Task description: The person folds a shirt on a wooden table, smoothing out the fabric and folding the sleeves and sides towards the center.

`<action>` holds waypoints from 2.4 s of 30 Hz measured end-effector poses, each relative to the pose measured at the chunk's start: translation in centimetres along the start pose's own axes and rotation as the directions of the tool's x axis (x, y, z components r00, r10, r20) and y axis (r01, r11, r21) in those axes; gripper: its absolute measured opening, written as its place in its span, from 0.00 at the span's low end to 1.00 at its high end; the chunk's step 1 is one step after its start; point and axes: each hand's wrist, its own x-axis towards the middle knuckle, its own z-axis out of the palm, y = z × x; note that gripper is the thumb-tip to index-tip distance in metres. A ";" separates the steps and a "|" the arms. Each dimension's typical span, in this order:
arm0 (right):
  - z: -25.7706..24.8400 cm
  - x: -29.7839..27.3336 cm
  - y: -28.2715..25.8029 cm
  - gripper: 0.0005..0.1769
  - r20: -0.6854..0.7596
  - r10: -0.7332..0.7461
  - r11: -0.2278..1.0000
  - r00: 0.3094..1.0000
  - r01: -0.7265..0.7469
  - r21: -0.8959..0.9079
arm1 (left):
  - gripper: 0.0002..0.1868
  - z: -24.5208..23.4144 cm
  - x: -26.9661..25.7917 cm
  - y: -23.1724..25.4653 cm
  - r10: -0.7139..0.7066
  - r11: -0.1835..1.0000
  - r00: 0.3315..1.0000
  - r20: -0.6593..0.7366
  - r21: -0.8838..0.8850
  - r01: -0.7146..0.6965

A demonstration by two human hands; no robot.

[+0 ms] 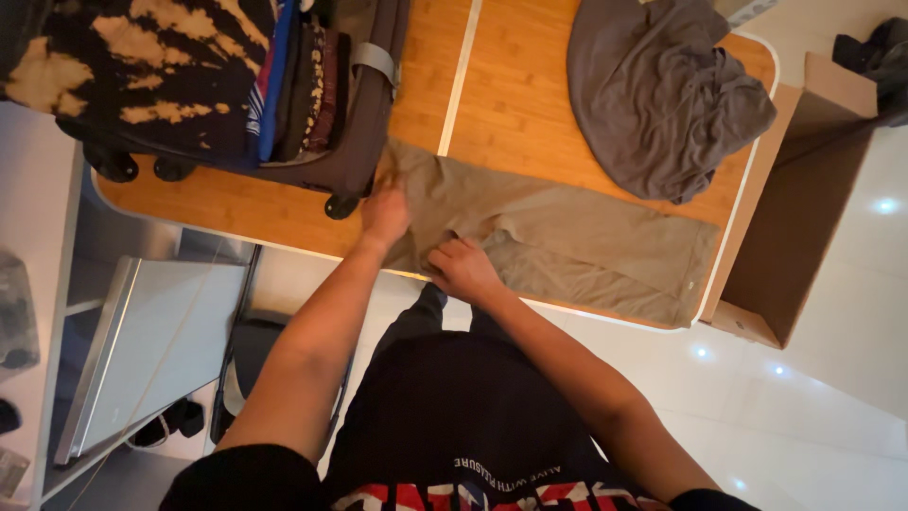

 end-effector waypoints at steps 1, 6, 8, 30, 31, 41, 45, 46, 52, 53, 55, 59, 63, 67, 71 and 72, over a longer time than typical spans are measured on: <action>0.3 -0.3 0.2 0.11 -0.005 -0.002 1.000 1.000 0.002 -0.003 | 0.30 0.7 0.4 -0.8 -0.069 0.993 0.997 0.024 0.099 0.067; 1.5 -1.2 1.1 0.14 0.040 0.076 0.997 0.996 -0.076 0.011 | 0.26 3.0 -0.6 -0.3 0.030 0.981 0.967 -0.253 0.191 0.019; 1.4 -1.6 1.4 0.15 0.046 0.097 0.993 0.994 -0.100 0.069 | 0.20 2.0 -1.2 1.6 0.020 0.975 0.966 -0.259 0.217 0.038; 3.8 -4.9 6.1 0.18 0.025 0.610 0.790 0.792 -0.605 -0.098 | 0.25 1.5 -11.3 6.3 -0.037 0.997 0.977 0.209 -0.055 0.049; 3.3 -5.2 5.8 0.18 0.026 0.610 0.790 0.792 -0.605 -0.099 | 0.25 2.0 -11.6 5.9 0.003 0.999 0.985 0.171 -0.042 0.004; 2.8 -8.3 5.4 0.12 -0.004 0.428 0.879 0.904 -0.417 -0.231 | 0.14 1.5 -14.8 4.4 0.061 0.996 0.977 0.206 -0.082 -0.045; 3.6 -8.8 5.8 0.17 0.044 0.492 0.836 0.869 -0.458 -0.303 | 0.11 2.7 -15.4 3.8 -0.112 0.946 0.990 0.089 -0.294 0.133; 3.3 -8.8 5.5 0.17 0.046 0.495 0.835 0.868 -0.460 -0.302 | 0.15 3.7 -15.6 3.4 -0.213 0.899 0.969 0.128 -0.363 0.245; 2.1 -6.1 3.3 0.38 0.145 0.310 0.934 0.940 -0.272 -0.232 | 0.16 11.1 -14.5 0.1 -0.499 0.278 0.713 0.492 -0.689 0.669; 2.2 -5.9 3.0 0.36 0.146 0.269 0.949 0.952 -0.237 -0.205 | 0.16 11.4 -14.5 -0.3 -0.502 0.277 0.711 0.492 -0.687 0.671; 2.5 -5.8 2.8 0.34 0.144 0.229 0.963 0.963 -0.203 -0.177 | 0.10 11.0 -14.3 -0.4 -0.398 0.101 0.661 0.636 -0.686 0.721; 4.1 -6.5 3.7 0.30 0.089 0.152 0.964 0.984 -0.128 -0.231 | 0.06 9.4 -14.6 0.8 -0.347 0.089 0.696 0.629 -0.717 0.692; 2.6 -5.9 3.3 0.23 0.108 0.231 0.941 0.967 -0.193 -0.277 | 0.07 6.6 -14.1 2.3 -0.308 -0.103 0.744 0.592 -0.799 0.593; -1.2 -3.3 0.8 0.41 -0.085 0.159 0.983 0.984 -0.166 -0.082 | 0.17 3.2 -12.2 4.8 -0.384 -0.201 0.667 0.638 -0.763 0.614; 0.2 -3.3 2.3 0.35 -0.156 0.226 0.968 0.962 -0.240 -0.077 | 0.23 1.4 -8.9 6.2 -0.347 -0.241 0.692 0.633 -0.773 0.586; 1.1 -3.6 3.5 0.29 -0.123 0.317 0.938 0.940 -0.330 -0.104 | 0.23 1.3 -8.1 6.2 -0.341 -0.209 0.711 0.616 -0.787 0.581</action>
